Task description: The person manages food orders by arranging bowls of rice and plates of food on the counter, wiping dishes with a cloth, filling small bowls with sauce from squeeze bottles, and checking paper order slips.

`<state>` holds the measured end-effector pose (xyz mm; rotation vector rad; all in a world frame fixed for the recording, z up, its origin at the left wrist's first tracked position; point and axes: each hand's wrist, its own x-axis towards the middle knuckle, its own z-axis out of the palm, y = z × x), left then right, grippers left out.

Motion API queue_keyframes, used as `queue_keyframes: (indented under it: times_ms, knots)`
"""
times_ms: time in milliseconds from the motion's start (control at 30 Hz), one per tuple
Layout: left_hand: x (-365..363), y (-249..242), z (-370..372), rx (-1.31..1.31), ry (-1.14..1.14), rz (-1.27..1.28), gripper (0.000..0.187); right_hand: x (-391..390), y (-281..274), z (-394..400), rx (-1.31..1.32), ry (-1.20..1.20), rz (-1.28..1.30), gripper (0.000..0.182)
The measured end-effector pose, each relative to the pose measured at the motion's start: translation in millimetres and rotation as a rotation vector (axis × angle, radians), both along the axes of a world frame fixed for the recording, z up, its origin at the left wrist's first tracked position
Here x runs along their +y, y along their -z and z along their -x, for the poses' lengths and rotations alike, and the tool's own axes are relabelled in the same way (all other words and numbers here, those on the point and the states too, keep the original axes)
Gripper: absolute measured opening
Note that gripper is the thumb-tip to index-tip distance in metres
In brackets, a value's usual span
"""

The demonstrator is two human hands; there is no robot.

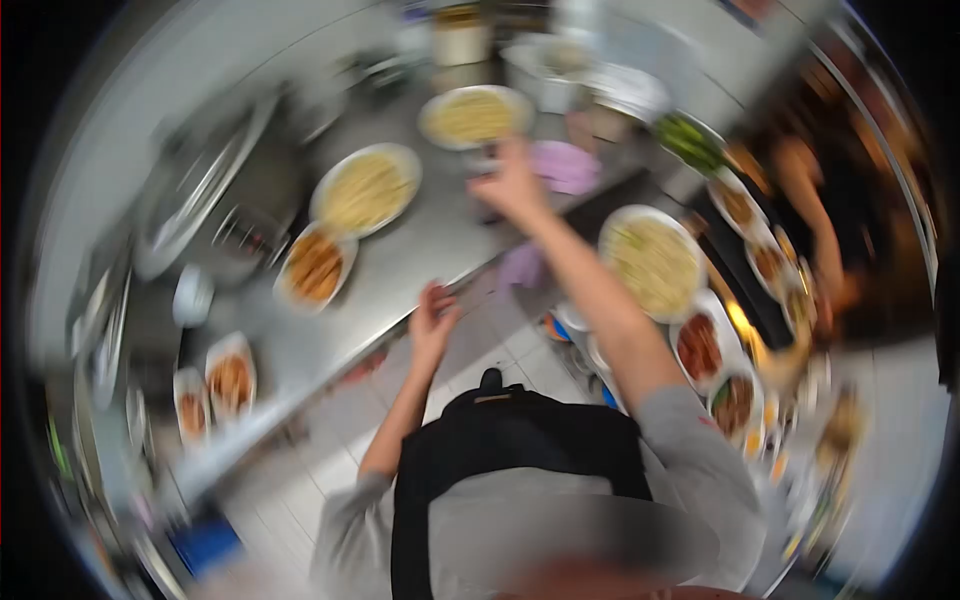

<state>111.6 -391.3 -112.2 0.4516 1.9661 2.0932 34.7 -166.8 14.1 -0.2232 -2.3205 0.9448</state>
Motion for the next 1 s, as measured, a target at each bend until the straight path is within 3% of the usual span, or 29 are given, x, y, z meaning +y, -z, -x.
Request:
queue_keyframes:
  times_ms: [33, 67, 100, 167, 300, 367, 400, 433, 467, 500, 567, 633, 667, 733, 800, 900, 1000]
  knots:
    - [9, -2, 5, 0.065, -0.058, 0.074, 0.062, -1, -7, -12, -0.031, -0.003, 0.11, 0.068]
    - [23, -37, -2, -0.07, -0.089, 0.121, 0.066, -2, -17, -30, 0.047, 0.011, 0.13, 0.07]
    - [31, -20, 9, 0.322, -0.14, 0.192, 0.073, -1, -28, -50, 0.095, -0.063, 0.209, 0.074]
    - [59, -75, -10, 0.447, -0.108, 0.175, 0.077, 3, -45, -100, 0.245, -0.085, 0.118, 0.085]
    - [121, -135, -45, 0.587, 0.241, 0.012, 0.089, 15, -101, -217, -0.014, -0.024, 0.23, 0.089]
    - [153, -148, -73, 0.378, 0.564, -0.244, 0.097, 29, -105, -267, 0.085, 0.123, 0.13, 0.089]
    - [169, -153, -82, 0.572, 0.575, -0.23, 0.1, 38, -110, -294, 0.176, 0.213, 0.026, 0.089]
    - [182, -157, -96, 0.569, 0.595, -0.243, 0.1, 45, -127, -332, 0.172, 0.343, 0.041, 0.086]
    - [194, -161, -112, 0.567, 0.633, -0.313, 0.1, 66, -133, -370, 0.328, 0.496, -0.229, 0.083]
    - [202, -164, -129, 0.566, 0.662, -0.378, 0.101, 77, -143, -414, 0.239, 0.625, 0.004, 0.083]
    - [211, -167, -165, 0.532, 0.679, -0.385, 0.095, 128, -161, -494, 0.44, 0.885, -0.501, 0.072]
    - [220, -164, -203, 0.404, 0.863, -0.36, 0.087, 172, -166, -573, 0.256, 1.227, -0.676, 0.067]
    - [227, -159, -223, 0.428, 0.896, -0.379, 0.073, 195, -164, -605, 0.179, 1.314, -0.733, 0.064]
    - [242, -158, -265, 0.412, 1.101, -0.297, 0.058, 237, -143, -658, 0.081, 1.362, -0.656, 0.06]
    - [265, -173, -315, 0.588, 1.236, -0.204, 0.037, 267, -112, -696, -0.05, 1.352, -0.623, 0.06]
    - [321, -160, -381, 0.722, 1.257, -0.21, 0.026, 296, -76, -725, -0.311, 1.337, -0.409, 0.058]
    - [409, -144, -432, 0.876, 1.236, -0.068, 0.022, 314, -58, -744, -0.45, 1.255, -0.412, 0.05]
